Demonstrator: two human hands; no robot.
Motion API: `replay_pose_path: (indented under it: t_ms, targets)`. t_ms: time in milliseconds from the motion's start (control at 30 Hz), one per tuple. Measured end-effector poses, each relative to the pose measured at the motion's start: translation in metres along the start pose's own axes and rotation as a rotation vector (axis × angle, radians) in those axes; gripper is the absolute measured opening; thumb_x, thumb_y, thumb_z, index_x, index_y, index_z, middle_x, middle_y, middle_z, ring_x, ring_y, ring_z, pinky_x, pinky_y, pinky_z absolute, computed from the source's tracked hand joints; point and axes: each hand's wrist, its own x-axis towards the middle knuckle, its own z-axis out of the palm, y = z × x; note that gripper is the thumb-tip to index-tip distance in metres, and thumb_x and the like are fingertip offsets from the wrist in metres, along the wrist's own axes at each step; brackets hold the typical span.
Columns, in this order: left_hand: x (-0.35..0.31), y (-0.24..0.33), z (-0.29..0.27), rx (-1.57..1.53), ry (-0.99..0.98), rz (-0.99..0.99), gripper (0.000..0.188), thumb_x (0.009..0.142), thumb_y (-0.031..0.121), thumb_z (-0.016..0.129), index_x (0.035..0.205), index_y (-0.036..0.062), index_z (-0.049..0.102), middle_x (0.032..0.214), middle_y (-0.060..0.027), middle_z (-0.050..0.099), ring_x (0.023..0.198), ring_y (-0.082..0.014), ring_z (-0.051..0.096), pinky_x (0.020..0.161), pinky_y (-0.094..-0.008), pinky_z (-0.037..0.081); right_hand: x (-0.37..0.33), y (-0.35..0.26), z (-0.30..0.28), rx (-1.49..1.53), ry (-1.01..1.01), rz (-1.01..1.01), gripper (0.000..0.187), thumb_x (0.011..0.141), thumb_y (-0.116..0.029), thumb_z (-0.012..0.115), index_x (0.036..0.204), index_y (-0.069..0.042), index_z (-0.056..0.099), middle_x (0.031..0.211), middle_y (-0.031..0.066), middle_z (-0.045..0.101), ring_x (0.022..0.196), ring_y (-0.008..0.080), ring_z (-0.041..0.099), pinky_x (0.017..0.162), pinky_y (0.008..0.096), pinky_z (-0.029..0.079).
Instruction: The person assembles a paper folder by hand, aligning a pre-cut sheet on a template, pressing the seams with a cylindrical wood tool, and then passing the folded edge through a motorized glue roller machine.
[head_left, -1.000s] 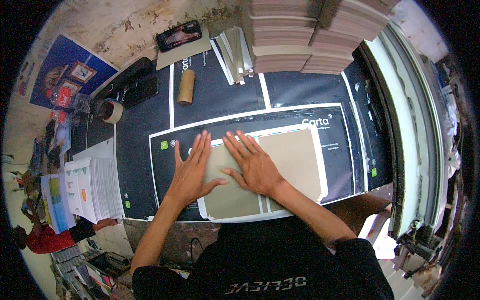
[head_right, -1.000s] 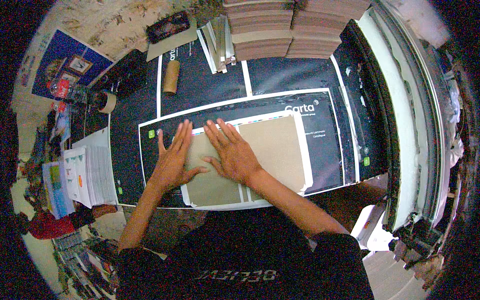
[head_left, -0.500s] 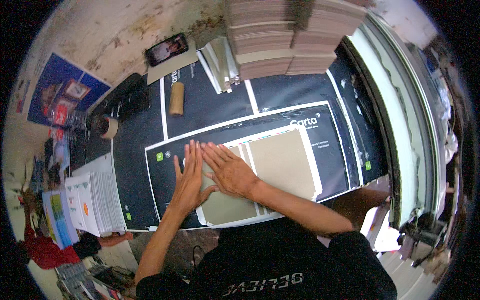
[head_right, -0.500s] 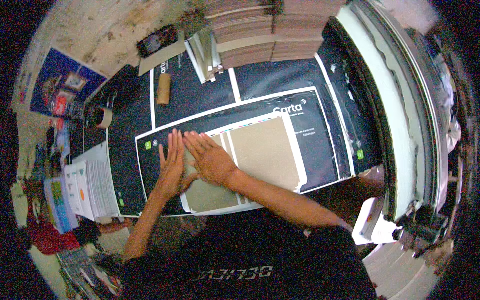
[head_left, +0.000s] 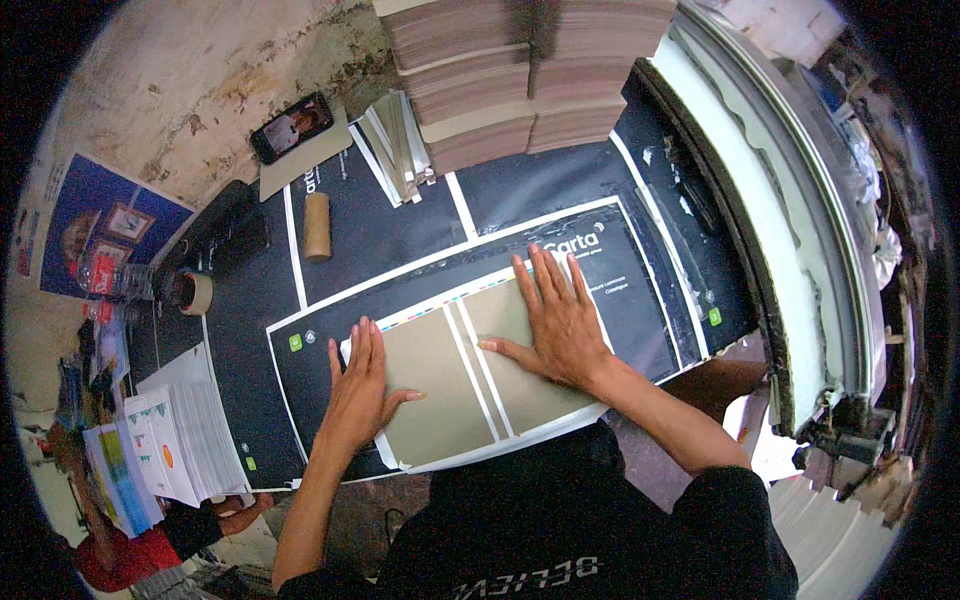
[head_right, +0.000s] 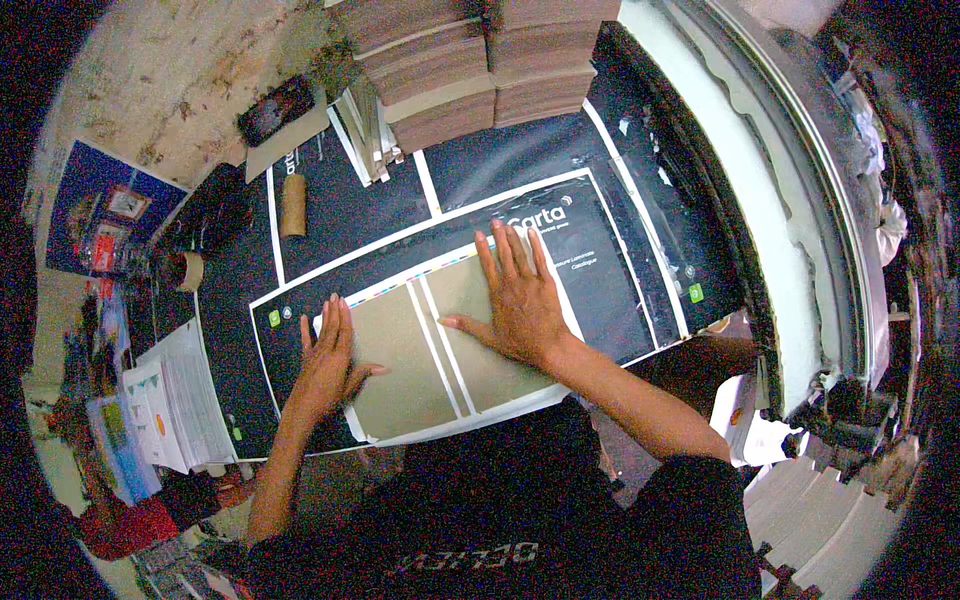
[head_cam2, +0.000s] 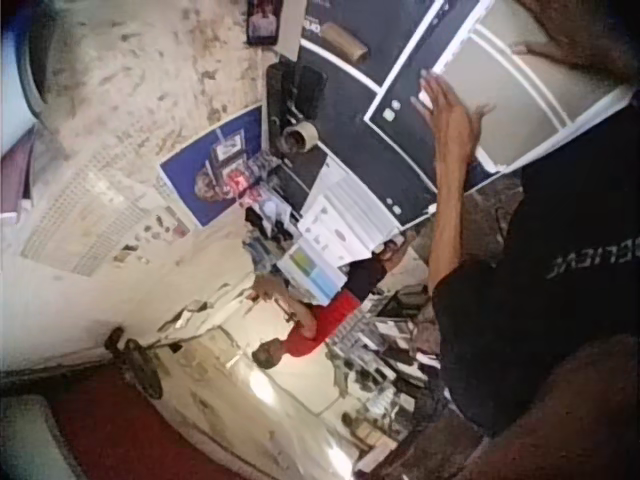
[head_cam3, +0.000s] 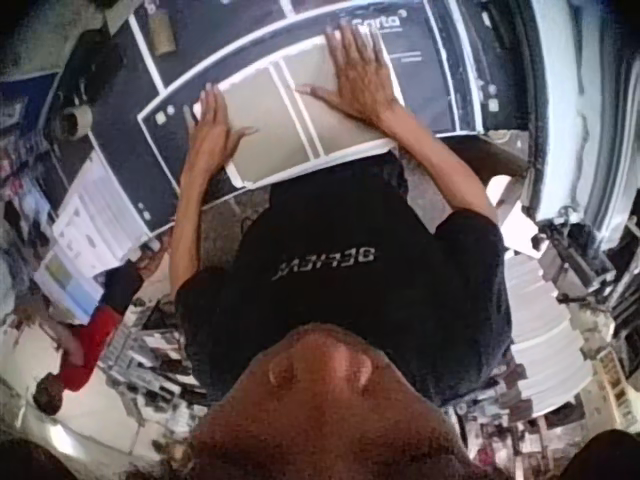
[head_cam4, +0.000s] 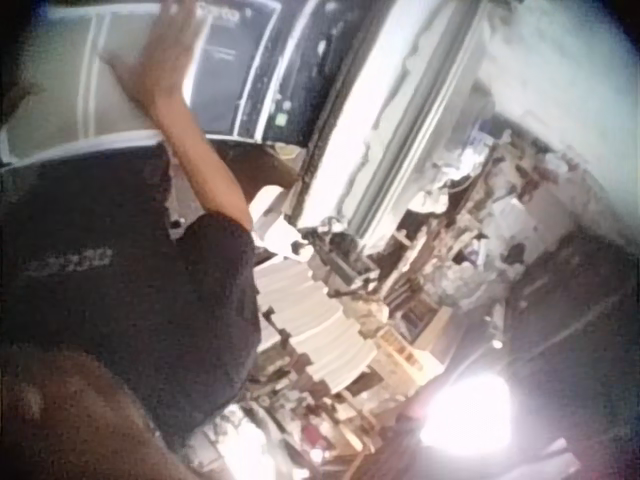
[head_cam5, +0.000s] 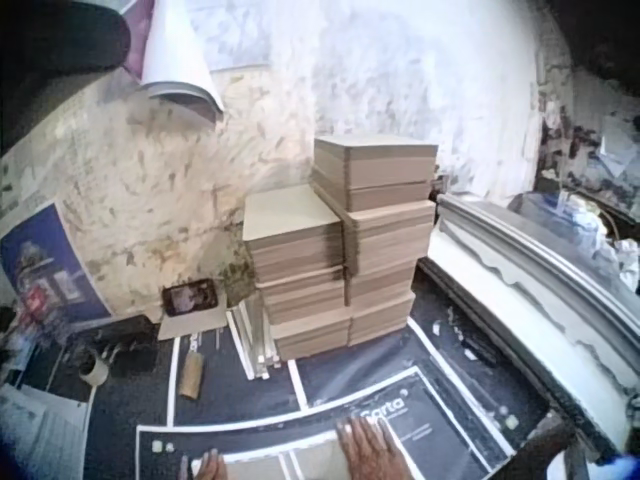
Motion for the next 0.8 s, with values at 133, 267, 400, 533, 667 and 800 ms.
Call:
replay_pose_path:
  t_ms: [133,267,400,533,667,800]
  targets:
    - [0.003,0.003,-0.006,0.031,0.016,0.014,0.110,0.083,0.055,0.069,0.151,-0.0154,0.018,0.159,-0.0330,0.020,0.150,-0.0416,0.023,0.121,-0.0619,0.000,0.010,0.011,-0.016,0.005,-0.030,-0.042,0.118,0.077,-0.071,0.069,0.154,0.006,0.024,0.147,0.0314,0.043,0.145,0.0369,0.034,0.124,0.0524,0.011]
    - [0.003,0.009,-0.011,0.104,-0.007,-0.029,0.110,0.081,0.057,0.069,0.150,-0.0149,0.022,0.159,-0.0324,0.022,0.150,-0.0392,0.026,0.120,-0.0632,0.000,0.015,0.027,-0.031,0.161,0.015,0.092,0.130,0.064,-0.062,0.084,0.153,0.008,0.020,0.135,0.0286,0.054,0.133,0.0375,0.047,0.122,0.0519,0.019]
    - [0.001,0.008,-0.004,0.117,0.015,-0.029,0.111,0.081,0.060,0.067,0.150,-0.0140,0.022,0.159,-0.0315,0.022,0.149,-0.0385,0.027,0.119,-0.0647,0.002,0.009,0.029,-0.022,0.201,0.063,0.110,0.134,0.062,-0.062,0.085,0.153,0.009,0.016,0.124,0.0272,0.063,0.126,0.0376,0.053,0.121,0.0507,0.023]
    - [0.002,0.007,-0.004,0.122,0.008,-0.033,0.111,0.080,0.062,0.065,0.151,-0.0131,0.022,0.160,-0.0308,0.022,0.150,-0.0381,0.026,0.119,-0.0642,0.004,0.008,0.029,-0.022,0.151,0.026,0.084,0.132,0.066,-0.064,0.081,0.151,0.012,0.015,0.122,0.0267,0.064,0.126,0.0374,0.054,0.120,0.0503,0.023]
    - [0.004,0.010,-0.011,0.130,-0.020,-0.061,0.111,0.080,0.060,0.067,0.152,-0.0120,0.021,0.160,-0.0300,0.021,0.150,-0.0374,0.025,0.119,-0.0640,0.006,0.010,0.030,-0.016,0.057,0.016,0.037,0.128,0.068,-0.064,0.080,0.150,0.012,0.018,0.122,0.0258,0.064,0.126,0.0364,0.055,0.119,0.0509,0.023]
    - [0.004,0.011,-0.009,0.104,-0.029,-0.074,0.111,0.080,0.056,0.070,0.153,-0.0112,0.019,0.161,-0.0292,0.021,0.151,-0.0369,0.024,0.119,-0.0642,0.008,0.001,0.031,-0.021,0.167,0.090,0.117,0.124,0.065,-0.064,0.081,0.151,0.006,0.026,0.124,0.0236,0.064,0.127,0.0358,0.052,0.118,0.0539,0.021]
